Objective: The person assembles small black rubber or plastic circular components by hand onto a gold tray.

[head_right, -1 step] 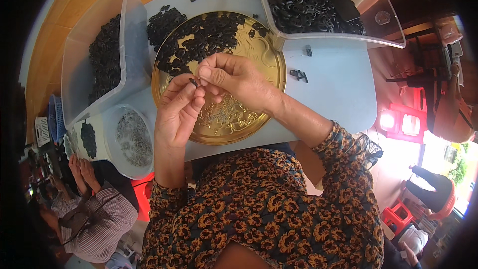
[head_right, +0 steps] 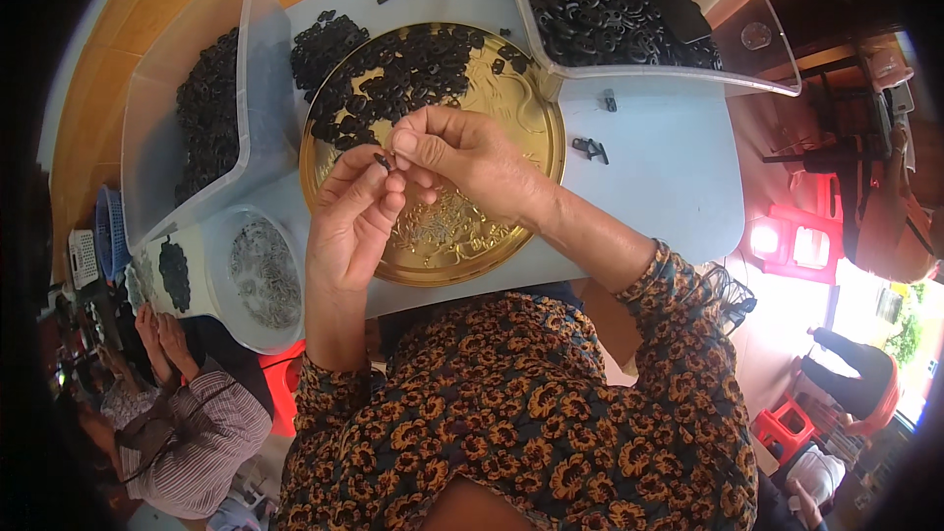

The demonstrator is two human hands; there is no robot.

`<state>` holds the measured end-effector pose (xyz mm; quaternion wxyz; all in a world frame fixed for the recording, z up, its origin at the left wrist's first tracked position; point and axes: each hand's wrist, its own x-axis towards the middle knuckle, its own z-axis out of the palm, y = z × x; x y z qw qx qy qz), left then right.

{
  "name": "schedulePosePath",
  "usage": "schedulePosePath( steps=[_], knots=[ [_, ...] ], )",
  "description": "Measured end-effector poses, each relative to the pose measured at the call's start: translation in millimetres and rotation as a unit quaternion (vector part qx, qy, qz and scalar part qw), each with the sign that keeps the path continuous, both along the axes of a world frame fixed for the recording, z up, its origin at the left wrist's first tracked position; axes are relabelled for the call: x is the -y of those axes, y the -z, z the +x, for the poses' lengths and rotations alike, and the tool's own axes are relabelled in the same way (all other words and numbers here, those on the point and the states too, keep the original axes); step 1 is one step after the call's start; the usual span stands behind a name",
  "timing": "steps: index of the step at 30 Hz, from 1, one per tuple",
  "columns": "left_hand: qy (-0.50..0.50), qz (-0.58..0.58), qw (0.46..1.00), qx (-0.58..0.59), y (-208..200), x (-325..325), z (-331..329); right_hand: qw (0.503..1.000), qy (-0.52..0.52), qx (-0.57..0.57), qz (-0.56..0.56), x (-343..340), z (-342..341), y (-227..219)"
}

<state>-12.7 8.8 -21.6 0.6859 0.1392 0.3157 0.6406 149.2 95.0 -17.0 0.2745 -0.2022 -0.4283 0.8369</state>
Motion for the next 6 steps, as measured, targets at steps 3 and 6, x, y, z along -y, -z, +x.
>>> schedulePosePath(
  steps=[3, 6],
  knots=[
    [0.007, 0.023, 1.0, 0.002, 2.4, 0.8, 0.1, 0.998, 0.014, -0.025, -0.062, 3.4, -3.2, -4.6],
    [0.001, 0.041, 0.999, -0.025, 1.4, 2.8, 1.5, 0.999, 0.005, -0.021, -0.049, 3.9, -3.5, -2.5]
  ],
)
